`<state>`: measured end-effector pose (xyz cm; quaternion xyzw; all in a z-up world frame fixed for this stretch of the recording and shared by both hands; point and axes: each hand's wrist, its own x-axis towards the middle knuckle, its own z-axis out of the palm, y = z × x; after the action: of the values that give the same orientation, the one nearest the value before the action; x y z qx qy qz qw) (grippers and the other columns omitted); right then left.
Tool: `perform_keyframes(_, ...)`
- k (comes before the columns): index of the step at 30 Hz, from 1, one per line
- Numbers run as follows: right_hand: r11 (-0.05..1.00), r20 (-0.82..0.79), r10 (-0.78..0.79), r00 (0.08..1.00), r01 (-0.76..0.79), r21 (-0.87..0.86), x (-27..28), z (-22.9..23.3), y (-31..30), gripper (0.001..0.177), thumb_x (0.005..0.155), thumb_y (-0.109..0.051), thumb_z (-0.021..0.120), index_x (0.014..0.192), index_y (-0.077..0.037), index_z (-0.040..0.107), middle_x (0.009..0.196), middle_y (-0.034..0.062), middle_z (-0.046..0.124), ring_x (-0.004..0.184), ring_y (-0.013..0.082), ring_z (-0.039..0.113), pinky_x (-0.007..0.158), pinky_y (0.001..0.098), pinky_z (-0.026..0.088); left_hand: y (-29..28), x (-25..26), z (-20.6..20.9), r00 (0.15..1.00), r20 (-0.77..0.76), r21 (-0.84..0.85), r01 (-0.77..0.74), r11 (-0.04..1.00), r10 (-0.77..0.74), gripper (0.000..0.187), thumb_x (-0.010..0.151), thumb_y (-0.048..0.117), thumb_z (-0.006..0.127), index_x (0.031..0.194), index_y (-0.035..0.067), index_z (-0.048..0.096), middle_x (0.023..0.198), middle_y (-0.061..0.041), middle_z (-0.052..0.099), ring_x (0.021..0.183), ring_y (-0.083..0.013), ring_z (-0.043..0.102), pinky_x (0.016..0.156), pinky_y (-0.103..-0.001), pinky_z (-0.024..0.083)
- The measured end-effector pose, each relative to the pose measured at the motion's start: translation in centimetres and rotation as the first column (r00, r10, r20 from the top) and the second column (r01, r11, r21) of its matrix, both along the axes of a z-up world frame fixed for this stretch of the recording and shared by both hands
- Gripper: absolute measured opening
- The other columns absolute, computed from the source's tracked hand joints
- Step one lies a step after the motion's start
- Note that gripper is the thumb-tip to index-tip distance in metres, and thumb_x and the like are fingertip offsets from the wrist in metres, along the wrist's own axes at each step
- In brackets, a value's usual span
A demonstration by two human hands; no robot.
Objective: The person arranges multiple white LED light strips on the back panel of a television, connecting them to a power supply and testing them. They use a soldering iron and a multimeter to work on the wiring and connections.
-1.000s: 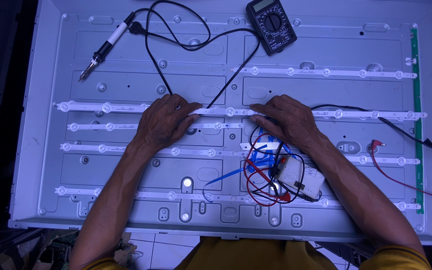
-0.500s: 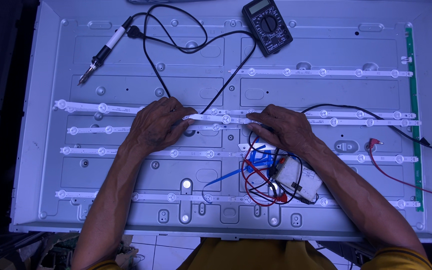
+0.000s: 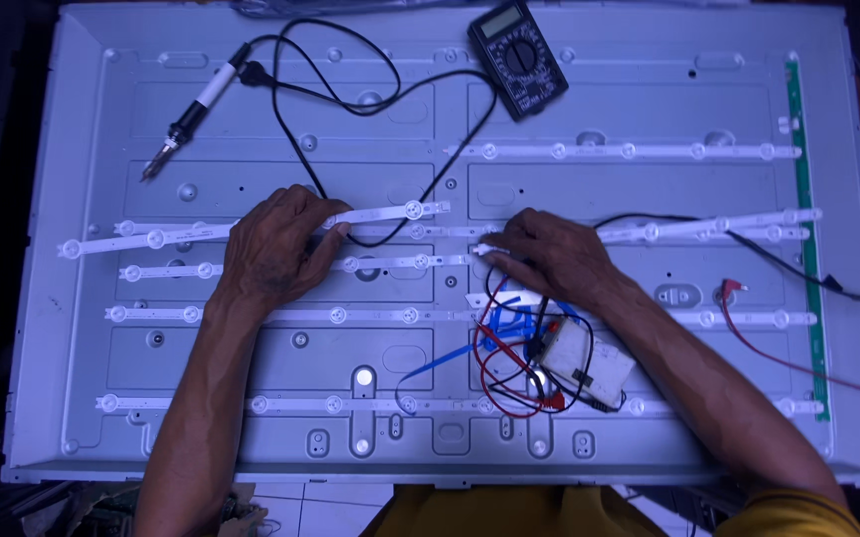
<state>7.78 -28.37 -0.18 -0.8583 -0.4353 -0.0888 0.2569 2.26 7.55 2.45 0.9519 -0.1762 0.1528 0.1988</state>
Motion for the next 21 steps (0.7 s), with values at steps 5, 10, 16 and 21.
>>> perform_keyframes(5, 1.0, -0.015, 0.021, 1.0, -0.021, 0.012, -0.1, -0.8, 0.2, 0.026, 0.1, -0.032, 0.069, 0.111, -0.014, 0.082, 0.084, 0.0097, 0.067, 0.073, 0.0249, 0.063, 0.064, 0.0387, 0.052, 1.2, -0.1, -0.6, 0.999, -0.033, -0.003, -0.011, 1.0, 0.011, 0.019, 0.103, 0.03, 0.064, 0.113, 0.019, 0.075, 0.082, -0.005, 0.058, 0.078, -0.0273, 0.063, 0.069, -0.042, 0.055)
perform_keyframes(10, 1.0, -0.005, 0.024, 1.0, -0.024, -0.006, -0.4, -1.7, -0.1, 0.026, 0.098, -0.034, 0.07, 0.111, -0.015, 0.083, 0.087, 0.0095, 0.068, 0.078, 0.0291, 0.063, 0.068, 0.0425, 0.052, 1.0, 0.0, -1.0, 0.995, -0.098, -0.016, -0.014, 1.0, 0.013, 0.017, 0.102, 0.029, 0.066, 0.111, 0.018, 0.075, 0.083, -0.008, 0.06, 0.079, -0.0289, 0.065, 0.071, -0.042, 0.055)
perform_keyframes(16, 1.0, -0.006, 0.016, 1.0, -0.016, -0.01, -0.6, -2.0, -0.1, 0.029, 0.096, -0.038, 0.071, 0.117, -0.02, 0.08, 0.101, 0.0077, 0.071, 0.091, 0.0306, 0.065, 0.074, 0.0445, 0.053, 0.8, -0.1, -0.7, 0.984, -0.177, -0.003, -0.017, 1.0, 0.017, 0.018, 0.1, 0.029, 0.066, 0.109, 0.016, 0.075, 0.083, -0.01, 0.062, 0.081, -0.0308, 0.066, 0.072, -0.043, 0.056)
perform_keyframes(21, 0.999, -0.097, 0.03, 0.995, -0.033, -0.028, -0.3, -1.8, 0.1, 0.032, 0.096, -0.035, 0.072, 0.119, -0.015, 0.08, 0.099, 0.0124, 0.073, 0.09, 0.0306, 0.065, 0.077, 0.0432, 0.053, 0.7, 0.1, -1.3, 0.984, -0.176, -0.023, -0.014, 1.0, 0.009, 0.019, 0.101, 0.029, 0.066, 0.11, 0.015, 0.076, 0.083, -0.008, 0.062, 0.081, -0.0278, 0.066, 0.073, -0.04, 0.057)
